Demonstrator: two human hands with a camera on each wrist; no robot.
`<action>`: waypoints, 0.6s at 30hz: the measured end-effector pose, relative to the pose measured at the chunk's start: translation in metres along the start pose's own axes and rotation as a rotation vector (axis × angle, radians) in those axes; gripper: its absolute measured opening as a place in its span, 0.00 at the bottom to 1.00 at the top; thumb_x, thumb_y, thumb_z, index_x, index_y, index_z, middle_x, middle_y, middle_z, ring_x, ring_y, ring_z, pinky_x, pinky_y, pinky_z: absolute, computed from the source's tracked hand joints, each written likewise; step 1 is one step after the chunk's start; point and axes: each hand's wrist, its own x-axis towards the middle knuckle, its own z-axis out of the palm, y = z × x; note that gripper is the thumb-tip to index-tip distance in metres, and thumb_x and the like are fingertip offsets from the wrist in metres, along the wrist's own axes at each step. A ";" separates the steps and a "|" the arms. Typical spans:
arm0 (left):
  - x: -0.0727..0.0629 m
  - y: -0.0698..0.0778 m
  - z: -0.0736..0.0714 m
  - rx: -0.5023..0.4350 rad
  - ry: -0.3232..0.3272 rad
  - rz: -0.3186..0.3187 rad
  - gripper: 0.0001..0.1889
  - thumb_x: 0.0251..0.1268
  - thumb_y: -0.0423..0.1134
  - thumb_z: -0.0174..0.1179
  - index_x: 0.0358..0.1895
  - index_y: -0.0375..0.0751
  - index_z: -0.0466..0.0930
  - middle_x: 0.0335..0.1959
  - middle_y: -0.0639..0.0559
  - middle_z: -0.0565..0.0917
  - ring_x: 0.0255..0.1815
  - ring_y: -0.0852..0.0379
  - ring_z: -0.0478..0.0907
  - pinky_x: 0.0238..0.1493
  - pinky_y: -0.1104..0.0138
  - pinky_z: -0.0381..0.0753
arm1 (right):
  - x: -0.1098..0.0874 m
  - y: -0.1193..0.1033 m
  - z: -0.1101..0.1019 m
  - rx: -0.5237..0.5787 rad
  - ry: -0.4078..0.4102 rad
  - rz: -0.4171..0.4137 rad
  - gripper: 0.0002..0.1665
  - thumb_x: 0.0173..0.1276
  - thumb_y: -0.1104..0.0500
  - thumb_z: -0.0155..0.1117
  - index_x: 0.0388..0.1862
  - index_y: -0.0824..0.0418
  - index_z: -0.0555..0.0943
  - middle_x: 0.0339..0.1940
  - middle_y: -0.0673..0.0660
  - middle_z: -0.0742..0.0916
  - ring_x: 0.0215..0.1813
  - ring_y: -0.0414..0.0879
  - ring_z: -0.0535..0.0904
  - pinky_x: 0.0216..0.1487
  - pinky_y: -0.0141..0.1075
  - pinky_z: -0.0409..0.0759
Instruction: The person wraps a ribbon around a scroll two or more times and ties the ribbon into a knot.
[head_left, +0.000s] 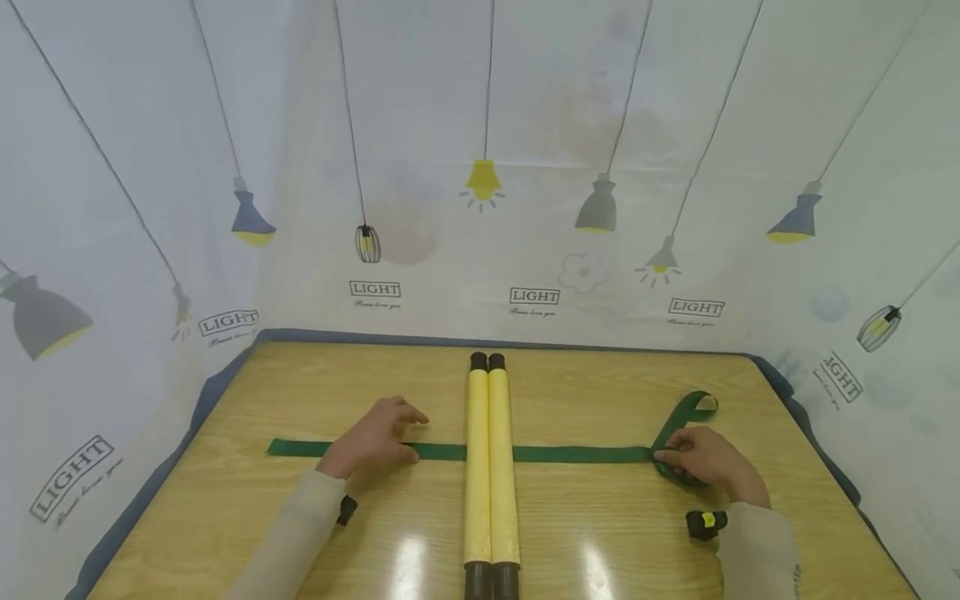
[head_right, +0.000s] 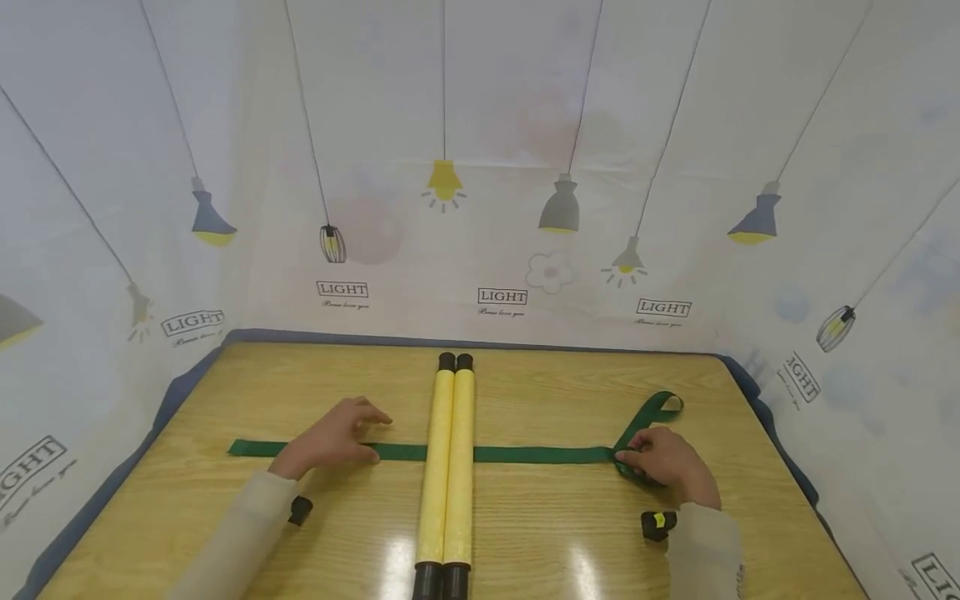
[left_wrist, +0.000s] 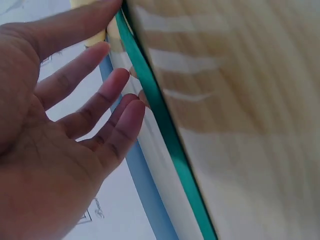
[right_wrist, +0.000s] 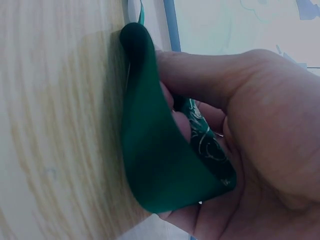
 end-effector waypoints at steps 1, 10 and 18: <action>-0.003 -0.002 -0.001 -0.001 0.003 -0.013 0.25 0.55 0.37 0.78 0.57 0.41 0.84 0.50 0.49 0.80 0.56 0.48 0.73 0.58 0.51 0.78 | 0.000 -0.001 0.000 -0.003 0.001 0.003 0.17 0.75 0.50 0.65 0.42 0.65 0.83 0.29 0.52 0.85 0.32 0.45 0.78 0.35 0.38 0.75; -0.009 -0.006 -0.004 0.040 -0.011 -0.087 0.08 0.59 0.38 0.75 0.37 0.47 0.84 0.39 0.54 0.78 0.47 0.54 0.71 0.52 0.58 0.77 | -0.001 0.001 0.001 -0.001 -0.008 0.025 0.17 0.75 0.50 0.65 0.44 0.65 0.82 0.30 0.53 0.85 0.34 0.46 0.78 0.36 0.38 0.76; -0.013 -0.001 -0.008 -0.036 -0.056 -0.092 0.09 0.62 0.34 0.73 0.35 0.43 0.79 0.34 0.52 0.80 0.38 0.56 0.75 0.43 0.61 0.79 | 0.001 0.000 0.000 -0.007 -0.016 0.004 0.18 0.75 0.50 0.65 0.44 0.65 0.83 0.31 0.53 0.85 0.34 0.46 0.78 0.36 0.39 0.76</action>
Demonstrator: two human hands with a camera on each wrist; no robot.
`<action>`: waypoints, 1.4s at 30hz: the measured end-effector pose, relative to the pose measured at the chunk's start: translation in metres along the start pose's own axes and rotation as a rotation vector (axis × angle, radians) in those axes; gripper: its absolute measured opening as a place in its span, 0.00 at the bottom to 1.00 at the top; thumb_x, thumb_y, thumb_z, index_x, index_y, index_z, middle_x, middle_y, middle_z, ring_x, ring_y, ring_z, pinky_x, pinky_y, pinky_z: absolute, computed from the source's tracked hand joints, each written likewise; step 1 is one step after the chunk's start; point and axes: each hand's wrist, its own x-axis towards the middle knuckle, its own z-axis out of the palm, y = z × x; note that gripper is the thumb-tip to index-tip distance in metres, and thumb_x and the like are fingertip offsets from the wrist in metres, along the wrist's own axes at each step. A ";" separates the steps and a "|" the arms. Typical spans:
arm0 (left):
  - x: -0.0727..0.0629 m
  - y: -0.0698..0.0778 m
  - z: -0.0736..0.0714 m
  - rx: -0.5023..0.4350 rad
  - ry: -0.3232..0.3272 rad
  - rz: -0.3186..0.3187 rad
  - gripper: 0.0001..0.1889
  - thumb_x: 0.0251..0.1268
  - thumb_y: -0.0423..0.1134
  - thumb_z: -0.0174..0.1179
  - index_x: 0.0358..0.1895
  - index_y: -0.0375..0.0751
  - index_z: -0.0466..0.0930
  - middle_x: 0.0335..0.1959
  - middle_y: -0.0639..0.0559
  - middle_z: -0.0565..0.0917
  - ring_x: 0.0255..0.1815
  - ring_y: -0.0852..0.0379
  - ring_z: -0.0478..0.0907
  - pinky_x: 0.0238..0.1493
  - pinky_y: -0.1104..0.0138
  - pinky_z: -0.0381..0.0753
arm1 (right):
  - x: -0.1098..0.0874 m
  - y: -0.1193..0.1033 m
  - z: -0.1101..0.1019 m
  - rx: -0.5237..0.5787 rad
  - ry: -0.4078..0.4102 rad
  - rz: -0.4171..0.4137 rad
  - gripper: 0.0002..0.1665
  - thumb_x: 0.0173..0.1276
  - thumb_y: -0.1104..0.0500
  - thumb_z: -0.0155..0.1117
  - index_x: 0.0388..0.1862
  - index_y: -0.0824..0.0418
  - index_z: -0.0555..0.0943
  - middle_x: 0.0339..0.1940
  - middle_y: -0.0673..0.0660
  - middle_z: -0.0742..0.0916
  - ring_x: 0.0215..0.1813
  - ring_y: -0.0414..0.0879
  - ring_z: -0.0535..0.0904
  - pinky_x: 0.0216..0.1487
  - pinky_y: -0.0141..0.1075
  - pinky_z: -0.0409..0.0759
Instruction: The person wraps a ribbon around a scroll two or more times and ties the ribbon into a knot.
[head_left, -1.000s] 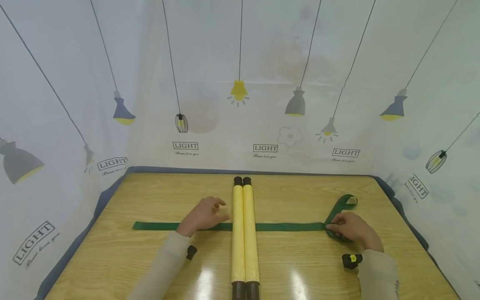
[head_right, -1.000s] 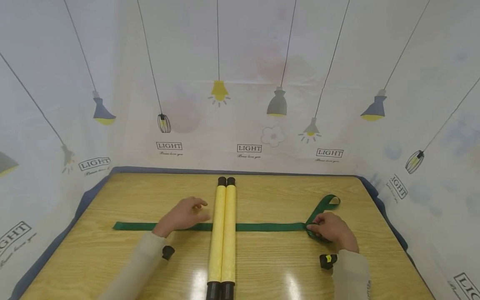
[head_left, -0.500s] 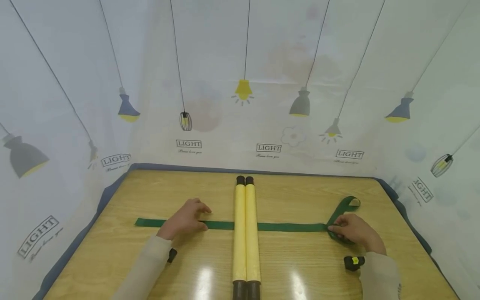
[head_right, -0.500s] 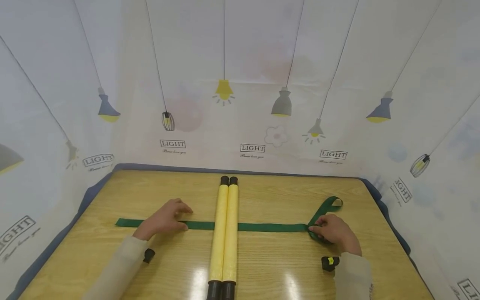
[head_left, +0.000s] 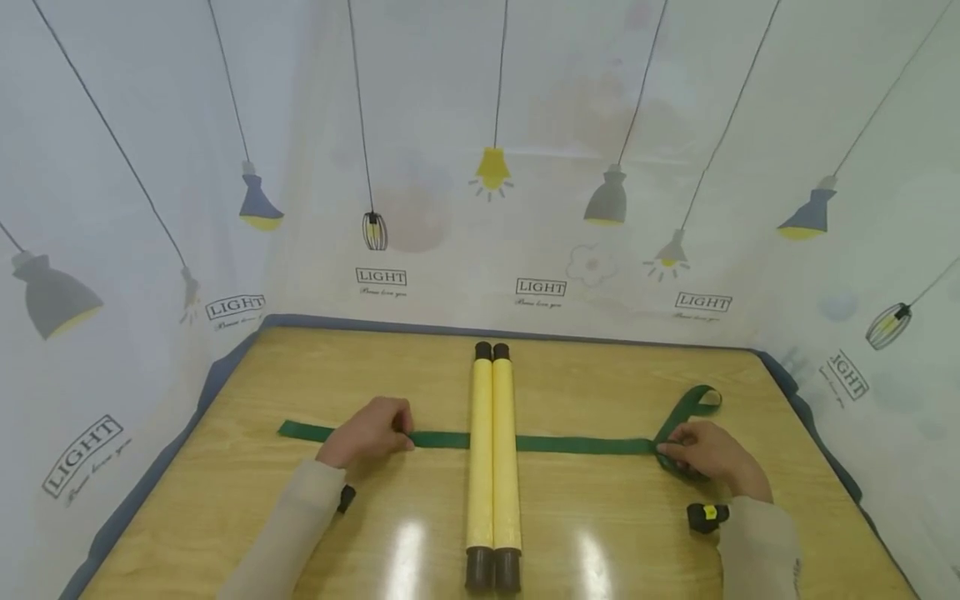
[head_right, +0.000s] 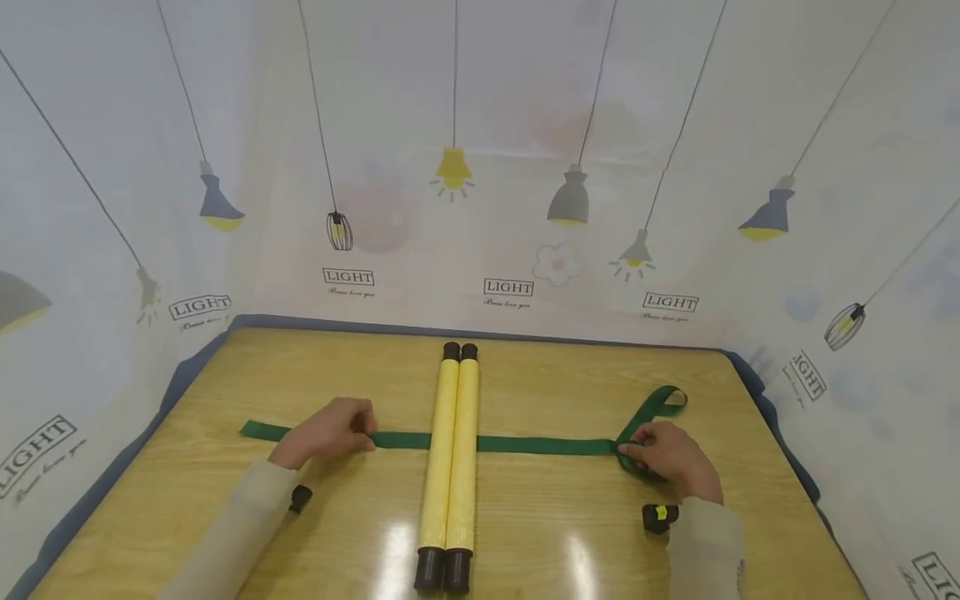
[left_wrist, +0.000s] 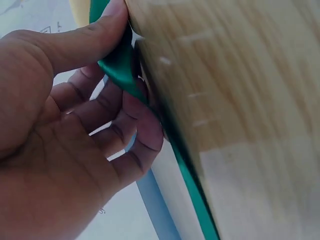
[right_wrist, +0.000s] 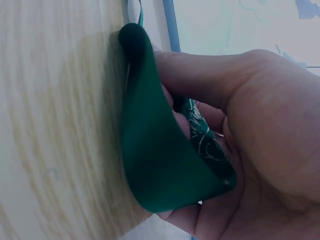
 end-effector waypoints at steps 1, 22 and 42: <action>0.000 0.000 0.000 -0.013 -0.003 -0.004 0.09 0.62 0.33 0.72 0.36 0.43 0.79 0.34 0.52 0.81 0.37 0.57 0.75 0.41 0.62 0.78 | 0.000 0.000 0.000 0.003 0.000 0.000 0.17 0.75 0.50 0.65 0.44 0.65 0.83 0.31 0.53 0.85 0.34 0.46 0.78 0.36 0.39 0.76; -0.003 -0.022 -0.012 -0.082 0.009 0.003 0.08 0.75 0.45 0.62 0.33 0.51 0.82 0.31 0.55 0.81 0.30 0.57 0.71 0.35 0.63 0.71 | -0.004 0.002 -0.009 -0.001 0.013 -0.064 0.16 0.77 0.60 0.54 0.54 0.70 0.82 0.35 0.55 0.87 0.36 0.45 0.79 0.39 0.40 0.77; -0.033 -0.045 -0.039 -0.029 0.104 -0.019 0.09 0.75 0.46 0.61 0.35 0.49 0.82 0.35 0.52 0.83 0.36 0.55 0.73 0.43 0.59 0.73 | -0.008 -0.005 -0.014 -0.099 0.084 -0.055 0.16 0.77 0.54 0.55 0.51 0.62 0.85 0.48 0.66 0.86 0.42 0.55 0.80 0.39 0.45 0.77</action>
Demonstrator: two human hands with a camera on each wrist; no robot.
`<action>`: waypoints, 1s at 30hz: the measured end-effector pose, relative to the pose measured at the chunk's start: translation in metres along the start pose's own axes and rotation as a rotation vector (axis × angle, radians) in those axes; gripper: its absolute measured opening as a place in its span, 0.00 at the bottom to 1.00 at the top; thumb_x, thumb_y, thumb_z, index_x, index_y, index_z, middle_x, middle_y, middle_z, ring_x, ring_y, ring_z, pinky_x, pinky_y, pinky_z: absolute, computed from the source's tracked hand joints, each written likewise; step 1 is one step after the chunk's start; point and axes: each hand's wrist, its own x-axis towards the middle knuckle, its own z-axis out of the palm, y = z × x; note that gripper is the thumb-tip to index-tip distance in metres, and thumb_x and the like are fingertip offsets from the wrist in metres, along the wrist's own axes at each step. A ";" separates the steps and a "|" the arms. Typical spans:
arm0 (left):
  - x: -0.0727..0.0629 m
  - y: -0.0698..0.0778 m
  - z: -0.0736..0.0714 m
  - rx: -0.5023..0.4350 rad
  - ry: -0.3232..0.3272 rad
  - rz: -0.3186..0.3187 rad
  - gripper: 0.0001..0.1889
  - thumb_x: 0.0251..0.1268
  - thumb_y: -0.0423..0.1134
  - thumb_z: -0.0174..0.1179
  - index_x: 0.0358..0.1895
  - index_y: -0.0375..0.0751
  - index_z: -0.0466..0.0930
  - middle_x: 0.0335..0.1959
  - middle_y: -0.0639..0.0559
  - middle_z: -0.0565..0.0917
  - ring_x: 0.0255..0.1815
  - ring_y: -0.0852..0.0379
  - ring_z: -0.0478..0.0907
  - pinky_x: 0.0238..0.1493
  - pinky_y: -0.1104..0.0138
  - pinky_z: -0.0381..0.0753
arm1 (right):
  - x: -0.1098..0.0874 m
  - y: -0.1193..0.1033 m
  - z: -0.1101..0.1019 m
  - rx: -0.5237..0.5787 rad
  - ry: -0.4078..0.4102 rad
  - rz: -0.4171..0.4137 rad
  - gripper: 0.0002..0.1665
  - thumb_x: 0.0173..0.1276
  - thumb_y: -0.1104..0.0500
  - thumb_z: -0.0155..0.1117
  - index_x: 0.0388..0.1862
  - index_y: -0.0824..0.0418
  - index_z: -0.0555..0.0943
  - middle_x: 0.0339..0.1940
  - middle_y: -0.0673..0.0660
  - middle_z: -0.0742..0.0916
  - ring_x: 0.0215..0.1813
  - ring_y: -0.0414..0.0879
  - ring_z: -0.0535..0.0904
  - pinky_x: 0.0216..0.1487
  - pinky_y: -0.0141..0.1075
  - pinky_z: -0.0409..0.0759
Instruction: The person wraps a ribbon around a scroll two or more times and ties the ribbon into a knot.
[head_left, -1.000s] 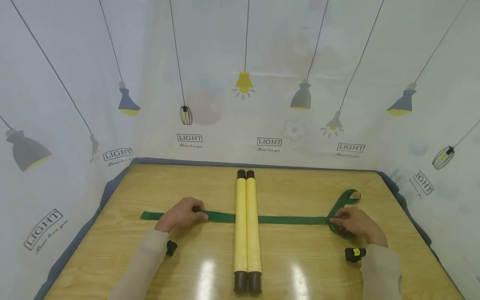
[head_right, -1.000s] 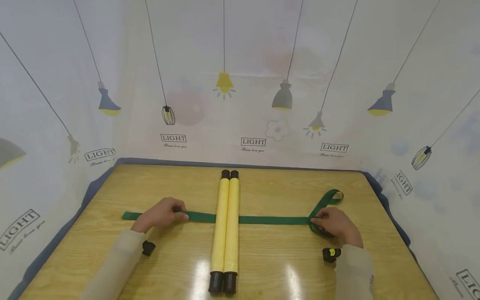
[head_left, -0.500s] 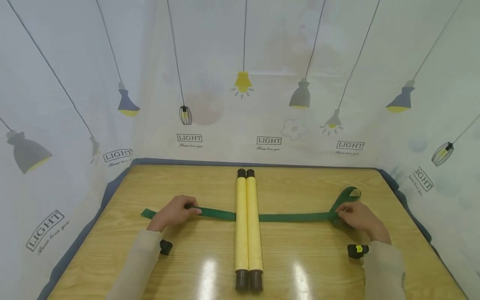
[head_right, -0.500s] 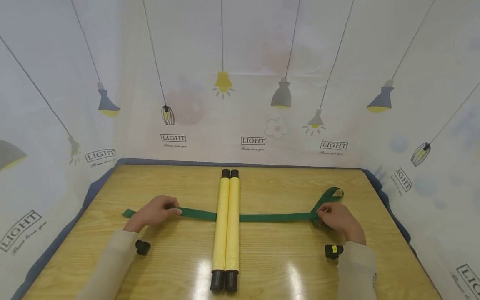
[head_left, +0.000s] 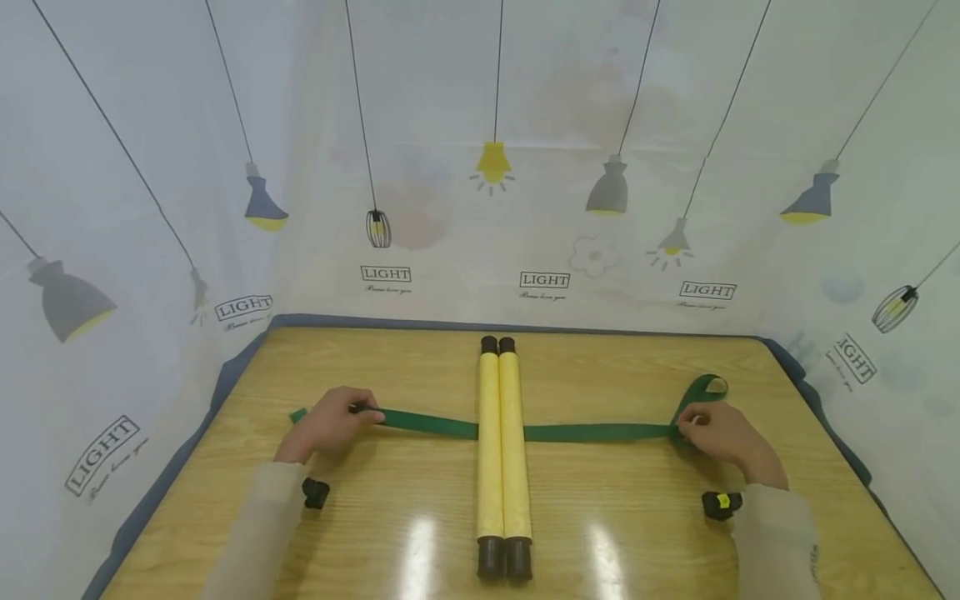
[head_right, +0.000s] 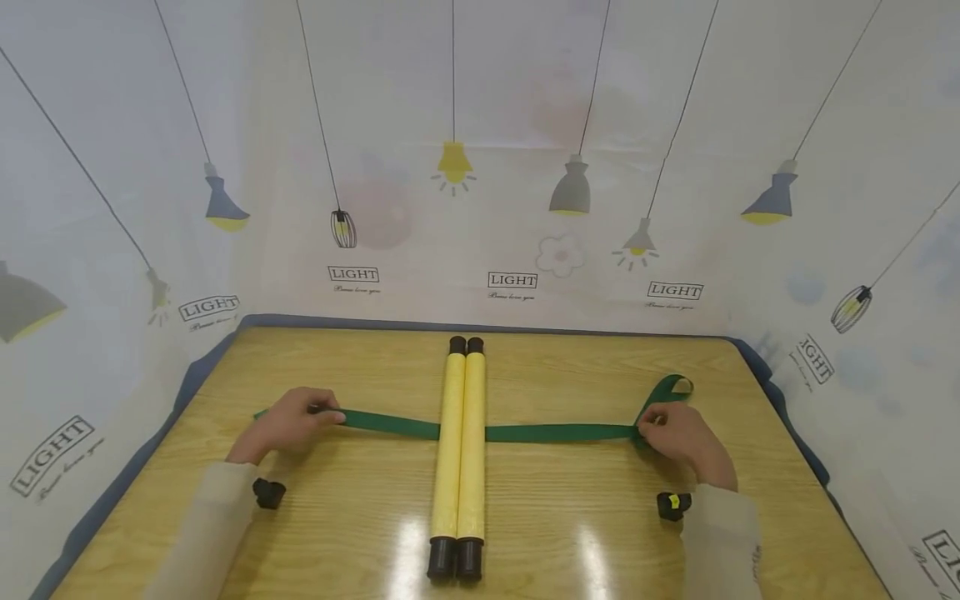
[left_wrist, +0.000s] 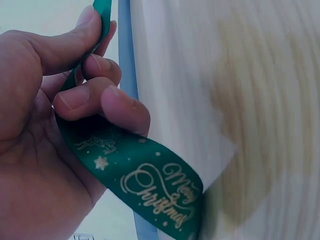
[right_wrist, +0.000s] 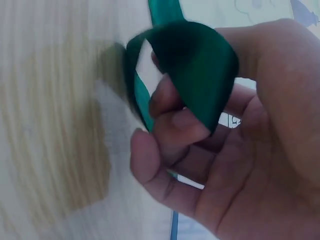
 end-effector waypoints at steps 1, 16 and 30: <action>-0.002 -0.001 -0.002 0.000 0.008 -0.003 0.09 0.76 0.45 0.61 0.35 0.48 0.82 0.36 0.52 0.83 0.36 0.55 0.73 0.43 0.59 0.73 | -0.001 0.002 0.000 -0.001 0.015 -0.012 0.16 0.77 0.55 0.55 0.51 0.62 0.85 0.49 0.68 0.86 0.44 0.56 0.81 0.39 0.45 0.78; -0.020 -0.029 -0.033 -0.052 0.038 -0.066 0.11 0.75 0.46 0.62 0.38 0.43 0.84 0.38 0.45 0.82 0.27 0.54 0.69 0.26 0.63 0.71 | -0.011 0.017 -0.023 0.177 -0.039 -0.145 0.25 0.81 0.53 0.58 0.65 0.70 0.78 0.40 0.56 0.89 0.37 0.37 0.82 0.41 0.32 0.81; -0.028 -0.051 -0.042 0.051 0.094 -0.081 0.09 0.74 0.46 0.63 0.35 0.49 0.87 0.39 0.51 0.85 0.41 0.53 0.74 0.46 0.60 0.72 | -0.024 0.018 -0.041 0.271 -0.097 -0.128 0.27 0.72 0.50 0.69 0.63 0.63 0.80 0.31 0.58 0.84 0.32 0.47 0.80 0.33 0.39 0.82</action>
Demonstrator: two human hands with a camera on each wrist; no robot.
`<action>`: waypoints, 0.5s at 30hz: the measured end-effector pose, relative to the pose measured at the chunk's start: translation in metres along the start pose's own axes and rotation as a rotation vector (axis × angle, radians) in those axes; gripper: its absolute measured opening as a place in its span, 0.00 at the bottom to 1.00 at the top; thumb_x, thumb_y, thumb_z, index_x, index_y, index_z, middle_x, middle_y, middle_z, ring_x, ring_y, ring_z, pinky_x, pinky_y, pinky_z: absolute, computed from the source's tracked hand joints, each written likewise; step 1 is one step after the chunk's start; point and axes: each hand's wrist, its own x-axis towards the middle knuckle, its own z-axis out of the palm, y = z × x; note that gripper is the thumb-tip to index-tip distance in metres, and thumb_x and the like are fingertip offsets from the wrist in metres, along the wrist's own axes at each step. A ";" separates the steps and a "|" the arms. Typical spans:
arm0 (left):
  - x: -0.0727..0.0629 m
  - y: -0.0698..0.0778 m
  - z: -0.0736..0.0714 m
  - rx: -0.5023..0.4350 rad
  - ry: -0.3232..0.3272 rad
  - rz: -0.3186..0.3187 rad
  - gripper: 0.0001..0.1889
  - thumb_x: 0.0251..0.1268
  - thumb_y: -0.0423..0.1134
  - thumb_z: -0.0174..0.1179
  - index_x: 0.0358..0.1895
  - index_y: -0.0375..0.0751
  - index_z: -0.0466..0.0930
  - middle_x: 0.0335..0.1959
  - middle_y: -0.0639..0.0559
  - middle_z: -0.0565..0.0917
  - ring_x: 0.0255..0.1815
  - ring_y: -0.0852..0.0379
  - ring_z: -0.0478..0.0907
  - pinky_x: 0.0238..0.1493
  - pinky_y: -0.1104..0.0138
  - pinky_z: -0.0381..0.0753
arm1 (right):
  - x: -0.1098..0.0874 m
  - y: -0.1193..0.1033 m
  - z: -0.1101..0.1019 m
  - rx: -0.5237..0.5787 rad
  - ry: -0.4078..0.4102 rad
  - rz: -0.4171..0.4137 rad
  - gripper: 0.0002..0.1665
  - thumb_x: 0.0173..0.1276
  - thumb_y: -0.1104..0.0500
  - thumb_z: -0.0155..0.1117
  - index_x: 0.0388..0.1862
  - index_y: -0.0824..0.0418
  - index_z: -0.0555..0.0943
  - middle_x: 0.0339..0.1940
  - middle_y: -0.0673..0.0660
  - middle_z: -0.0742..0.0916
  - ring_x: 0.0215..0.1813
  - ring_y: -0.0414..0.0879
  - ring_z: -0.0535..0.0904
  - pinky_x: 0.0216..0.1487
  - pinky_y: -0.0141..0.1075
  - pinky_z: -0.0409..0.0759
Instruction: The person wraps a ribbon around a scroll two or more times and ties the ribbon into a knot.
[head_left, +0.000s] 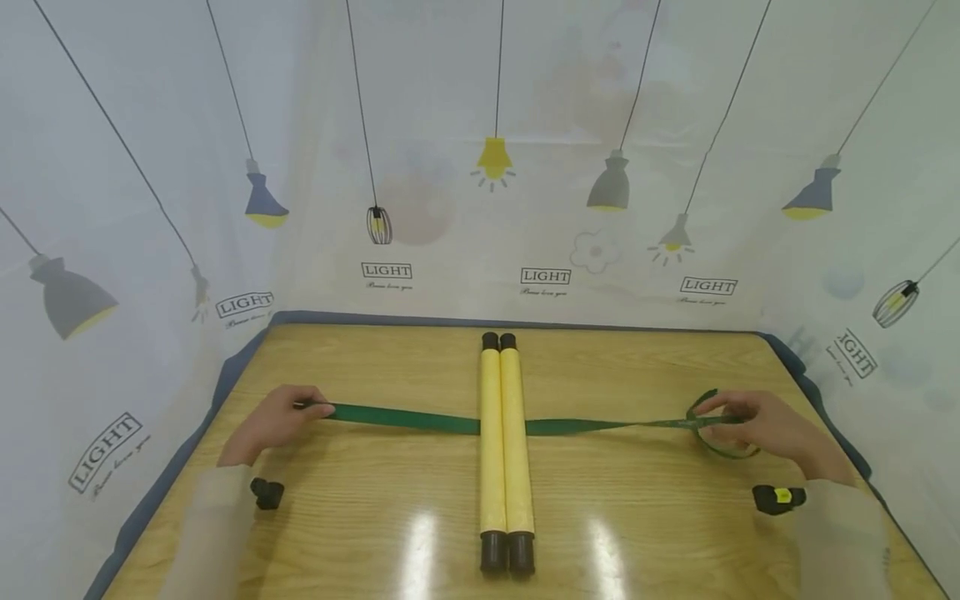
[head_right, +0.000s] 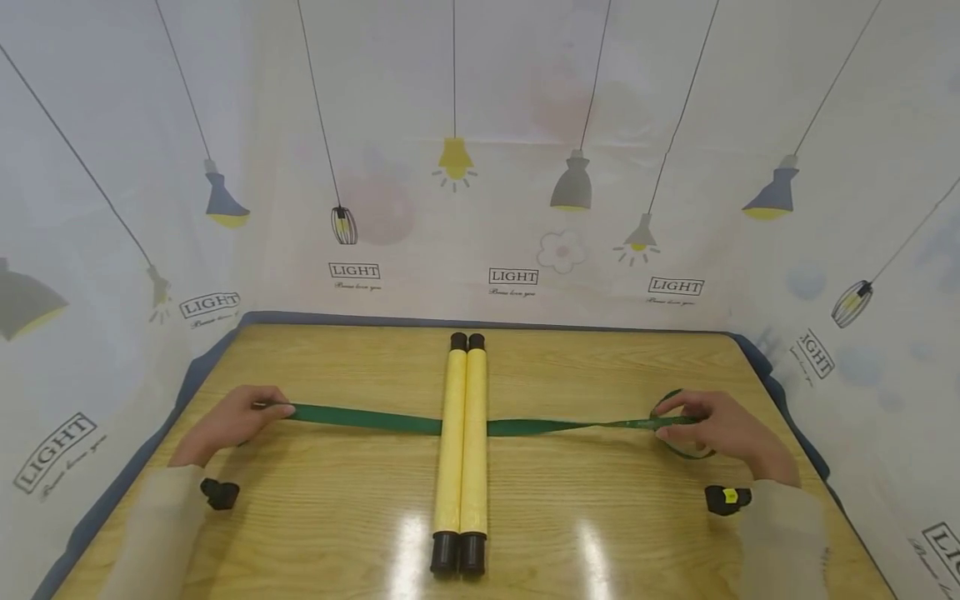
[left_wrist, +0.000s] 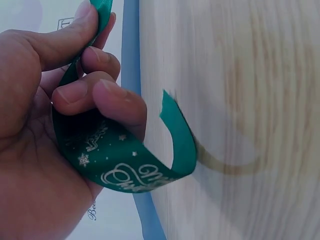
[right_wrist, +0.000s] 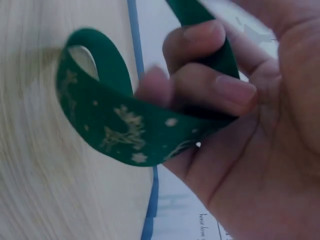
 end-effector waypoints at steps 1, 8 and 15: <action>-0.001 -0.001 -0.001 0.004 0.004 -0.001 0.09 0.74 0.46 0.63 0.35 0.49 0.87 0.39 0.51 0.85 0.41 0.53 0.74 0.46 0.60 0.71 | 0.000 0.000 -0.001 -0.009 -0.006 0.009 0.26 0.71 0.50 0.70 0.62 0.62 0.81 0.34 0.58 0.85 0.32 0.47 0.79 0.32 0.40 0.81; -0.007 -0.017 -0.009 -0.002 0.036 0.002 0.10 0.75 0.48 0.62 0.36 0.48 0.87 0.35 0.51 0.84 0.35 0.56 0.73 0.40 0.62 0.71 | -0.004 0.006 -0.009 -0.144 0.040 0.046 0.23 0.77 0.46 0.63 0.59 0.61 0.84 0.49 0.58 0.87 0.30 0.37 0.73 0.29 0.36 0.75; -0.018 -0.037 -0.020 0.033 0.068 -0.051 0.13 0.75 0.50 0.62 0.40 0.45 0.88 0.44 0.45 0.88 0.46 0.48 0.81 0.51 0.52 0.79 | -0.013 0.019 -0.027 -0.044 0.002 0.117 0.34 0.83 0.43 0.51 0.67 0.71 0.75 0.19 0.45 0.68 0.17 0.37 0.58 0.23 0.38 0.70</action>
